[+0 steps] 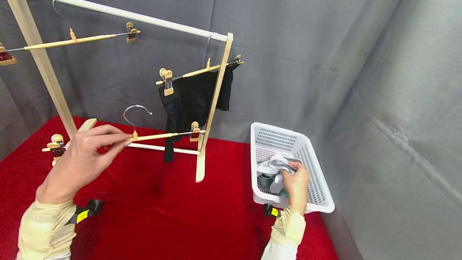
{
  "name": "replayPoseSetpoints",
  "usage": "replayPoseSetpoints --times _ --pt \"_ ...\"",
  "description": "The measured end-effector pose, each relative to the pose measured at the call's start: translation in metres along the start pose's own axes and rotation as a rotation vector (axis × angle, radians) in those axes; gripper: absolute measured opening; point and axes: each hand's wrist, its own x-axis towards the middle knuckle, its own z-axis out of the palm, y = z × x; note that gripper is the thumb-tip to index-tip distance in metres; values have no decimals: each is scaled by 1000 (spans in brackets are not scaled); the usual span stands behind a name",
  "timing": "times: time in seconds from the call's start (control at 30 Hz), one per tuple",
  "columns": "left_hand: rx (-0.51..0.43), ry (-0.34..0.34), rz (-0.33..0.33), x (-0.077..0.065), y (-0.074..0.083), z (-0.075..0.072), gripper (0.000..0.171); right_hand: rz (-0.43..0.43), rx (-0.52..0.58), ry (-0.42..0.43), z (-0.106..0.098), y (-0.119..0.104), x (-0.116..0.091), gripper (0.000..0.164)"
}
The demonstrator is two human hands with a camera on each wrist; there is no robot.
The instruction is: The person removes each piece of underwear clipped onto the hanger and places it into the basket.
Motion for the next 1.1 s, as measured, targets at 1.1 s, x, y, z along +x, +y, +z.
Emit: replayPoseSetpoints --times 1.1 --pt "3 8 -9 -1 0 -4 31 83 -78 -430 1 8 -7 48"
